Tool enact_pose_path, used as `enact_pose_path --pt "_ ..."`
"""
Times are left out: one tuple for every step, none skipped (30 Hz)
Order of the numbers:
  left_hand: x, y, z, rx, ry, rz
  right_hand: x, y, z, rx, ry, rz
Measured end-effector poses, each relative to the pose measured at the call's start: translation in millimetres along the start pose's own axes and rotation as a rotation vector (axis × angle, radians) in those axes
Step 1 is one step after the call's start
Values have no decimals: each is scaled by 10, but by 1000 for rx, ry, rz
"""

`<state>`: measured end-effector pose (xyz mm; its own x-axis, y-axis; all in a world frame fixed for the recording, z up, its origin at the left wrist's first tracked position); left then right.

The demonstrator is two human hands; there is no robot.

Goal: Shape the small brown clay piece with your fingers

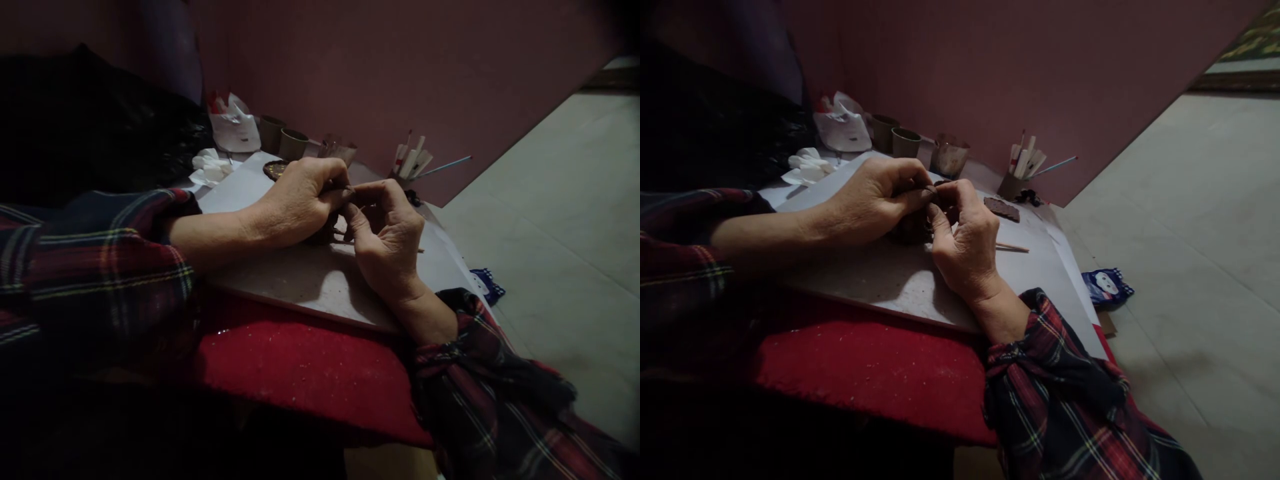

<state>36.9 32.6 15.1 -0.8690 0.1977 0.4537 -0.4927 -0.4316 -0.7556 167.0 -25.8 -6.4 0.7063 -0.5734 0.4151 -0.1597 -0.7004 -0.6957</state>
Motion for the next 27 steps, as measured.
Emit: enact_pose_path --pt "1 2 3 0 0 -4 2 0 -4 2 0 2" --pt "3 3 6 4 1 -10 3 0 -8 4 -1 2" --pt "5 3 8 10 4 -13 5 0 -11 6 -3 4" --pt "8 2 10 18 8 -18 6 0 -13 7 -3 5" --pt "10 1 12 23 11 -21 7 1 -15 7 -1 6" --pt "11 -1 14 25 13 -25 7 1 -16 6 2 7" --pt "12 -1 16 28 14 -28 7 1 -16 4 5 6" --pt "11 -1 17 32 14 -33 7 1 -17 2 7 6" --pt "9 1 17 35 16 -37 7 1 -17 0 5 5" --pt "8 3 18 33 18 -35 6 1 -16 -1 0 2" --pt "9 7 18 28 19 -27 5 1 -14 -2 -7 0" --pt "9 12 18 20 21 -16 4 0 -12 -4 -13 -2" --pt "9 17 16 9 23 -8 3 0 -9 -5 -17 -3" --pt "8 22 12 -1 25 -3 1 -1 -5 -6 -17 -4" --pt "5 27 6 -6 30 -1 0 -2 -2 -7 -15 -4" --pt "2 30 -2 -9 34 -2 0 -3 0 -9 -13 -4" --pt "-1 31 -11 -9 37 -5 0 -3 1 -10 -12 -3" --pt "-2 31 -17 -8 36 -2 1 -3 0 -9 -14 -1" --pt "-1 29 -22 -5 33 3 2 -2 -2 -7 -19 0" --pt "1 25 -23 -1 29 9 3 0 -5 -5 -26 1" --pt "4 21 -19 3 26 13 5 3 -8 -2 -34 3" --pt "7 16 -12 7 27 17 8 7 -9 1 -40 4" --pt "10 12 -3 13 34 17 11 12 -10 5 -45 8" --pt "14 9 8 16 45 20 15 16 -8 8 -46 10" --pt "17 7 18 18 56 21 19 21 -6 11 -45 12" --pt "20 7 27 18 64 24 22 25 -2 13 -43 13" --pt "23 7 34 15 69 27 25 28 2 14 -41 11"
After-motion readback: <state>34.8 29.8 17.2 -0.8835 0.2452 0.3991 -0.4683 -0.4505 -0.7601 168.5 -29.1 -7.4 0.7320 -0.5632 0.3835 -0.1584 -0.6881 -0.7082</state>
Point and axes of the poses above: each hand's wrist, its own y-axis away from the middle knuckle, its own x-axis out of the back of the hand, z = x × y, the point moved 3 cm from there along -y, towards the middle knuckle, and after that the axes turned 14 degrees about -x, right-handed, at the moved point
